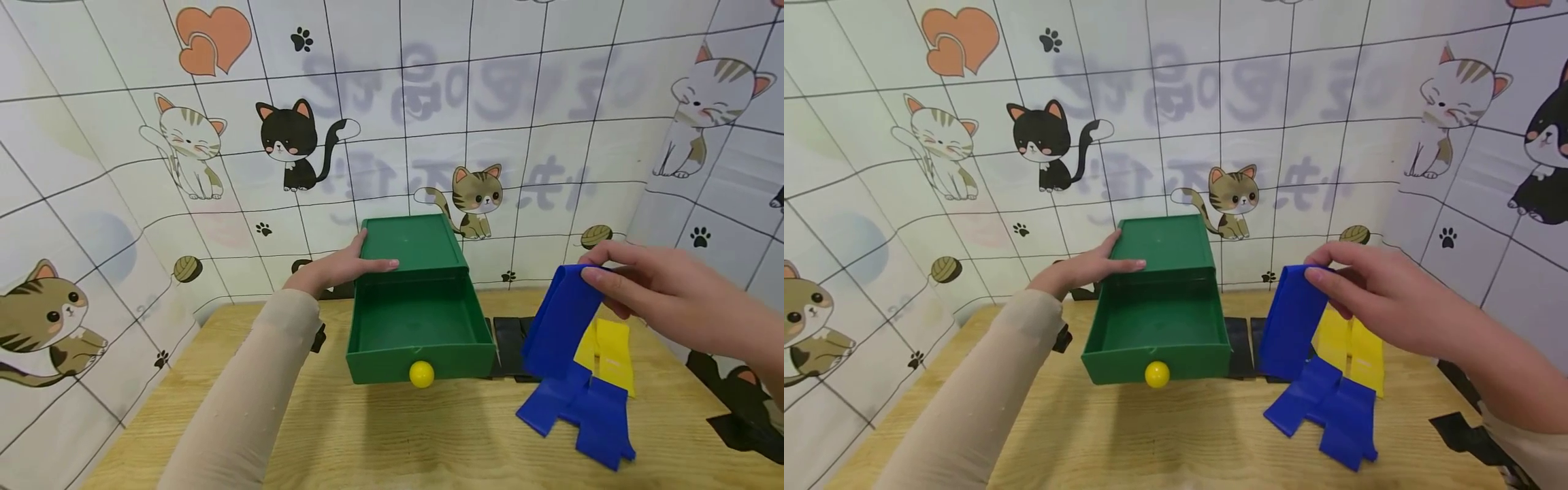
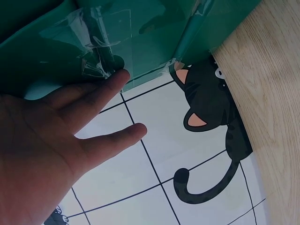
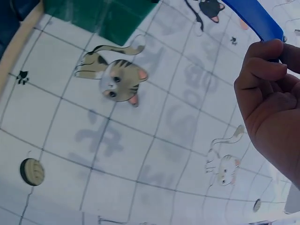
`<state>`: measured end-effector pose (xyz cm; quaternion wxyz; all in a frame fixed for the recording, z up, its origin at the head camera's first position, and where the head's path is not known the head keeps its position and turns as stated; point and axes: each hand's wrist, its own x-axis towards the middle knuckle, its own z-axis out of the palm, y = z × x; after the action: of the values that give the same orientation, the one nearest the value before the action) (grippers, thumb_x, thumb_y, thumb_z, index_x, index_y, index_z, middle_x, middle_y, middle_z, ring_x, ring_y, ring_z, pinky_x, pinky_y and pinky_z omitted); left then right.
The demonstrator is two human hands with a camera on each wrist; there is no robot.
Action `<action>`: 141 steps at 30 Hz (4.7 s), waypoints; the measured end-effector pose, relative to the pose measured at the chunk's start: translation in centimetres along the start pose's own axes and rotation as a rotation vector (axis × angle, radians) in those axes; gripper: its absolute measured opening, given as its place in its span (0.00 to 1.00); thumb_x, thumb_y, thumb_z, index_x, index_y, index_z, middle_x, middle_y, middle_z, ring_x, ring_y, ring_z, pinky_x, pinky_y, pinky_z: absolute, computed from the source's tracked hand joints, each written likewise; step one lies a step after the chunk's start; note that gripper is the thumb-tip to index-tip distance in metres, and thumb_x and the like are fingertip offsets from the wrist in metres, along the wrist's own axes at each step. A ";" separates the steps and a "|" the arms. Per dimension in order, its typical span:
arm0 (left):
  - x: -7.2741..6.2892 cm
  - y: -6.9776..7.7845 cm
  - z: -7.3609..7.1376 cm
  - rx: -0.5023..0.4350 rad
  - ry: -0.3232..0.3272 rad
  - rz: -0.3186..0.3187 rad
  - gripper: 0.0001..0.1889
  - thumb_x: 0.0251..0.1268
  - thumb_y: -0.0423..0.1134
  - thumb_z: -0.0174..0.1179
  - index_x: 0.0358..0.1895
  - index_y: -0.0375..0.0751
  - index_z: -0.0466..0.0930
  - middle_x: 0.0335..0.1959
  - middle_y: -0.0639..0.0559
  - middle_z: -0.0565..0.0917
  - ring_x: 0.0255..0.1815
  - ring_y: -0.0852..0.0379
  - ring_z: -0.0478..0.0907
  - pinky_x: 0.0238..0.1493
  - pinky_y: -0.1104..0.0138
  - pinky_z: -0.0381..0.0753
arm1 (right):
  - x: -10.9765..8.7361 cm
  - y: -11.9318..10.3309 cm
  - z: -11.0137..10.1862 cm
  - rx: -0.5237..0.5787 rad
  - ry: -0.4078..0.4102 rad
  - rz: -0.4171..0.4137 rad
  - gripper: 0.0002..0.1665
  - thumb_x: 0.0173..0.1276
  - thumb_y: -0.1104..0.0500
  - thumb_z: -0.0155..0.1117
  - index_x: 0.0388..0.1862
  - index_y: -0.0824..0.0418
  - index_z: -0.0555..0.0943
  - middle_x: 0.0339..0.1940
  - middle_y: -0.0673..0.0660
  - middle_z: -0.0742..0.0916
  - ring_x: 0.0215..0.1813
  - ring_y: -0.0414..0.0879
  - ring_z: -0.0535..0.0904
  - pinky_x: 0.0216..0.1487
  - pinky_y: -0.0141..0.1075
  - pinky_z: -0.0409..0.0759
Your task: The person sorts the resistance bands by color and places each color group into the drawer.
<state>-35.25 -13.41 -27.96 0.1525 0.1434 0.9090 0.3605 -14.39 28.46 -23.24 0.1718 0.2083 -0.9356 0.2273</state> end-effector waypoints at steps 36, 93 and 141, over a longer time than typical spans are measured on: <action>0.2 0.4 0.6 -0.001 0.001 0.001 0.68 0.59 0.78 0.64 0.87 0.66 0.21 0.92 0.50 0.35 0.91 0.43 0.43 0.87 0.39 0.53 | 11.5 -5.4 7.7 0.097 -0.269 0.040 0.15 0.85 0.54 0.58 0.56 0.61 0.86 0.48 0.60 0.84 0.42 0.51 0.80 0.41 0.43 0.79; 0.2 0.2 0.1 0.016 0.042 -0.009 0.68 0.59 0.78 0.64 0.87 0.66 0.22 0.92 0.49 0.38 0.91 0.42 0.44 0.86 0.38 0.55 | -5.2 17.0 10.3 0.183 -0.395 0.512 0.35 0.81 0.43 0.64 0.70 0.70 0.77 0.40 0.55 0.81 0.22 0.44 0.74 0.24 0.35 0.75; 0.2 0.1 0.0 0.014 0.024 -0.021 0.68 0.59 0.79 0.64 0.87 0.66 0.21 0.91 0.51 0.33 0.92 0.42 0.41 0.86 0.38 0.53 | -9.6 18.8 14.3 0.015 -0.308 0.538 0.17 0.75 0.54 0.71 0.51 0.68 0.84 0.34 0.51 0.75 0.38 0.45 0.69 0.36 0.36 0.62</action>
<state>-35.40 -13.29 -27.93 0.1441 0.1306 0.9148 0.3541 -18.16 39.57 -45.82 -0.0399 -0.0137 -0.9705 0.2374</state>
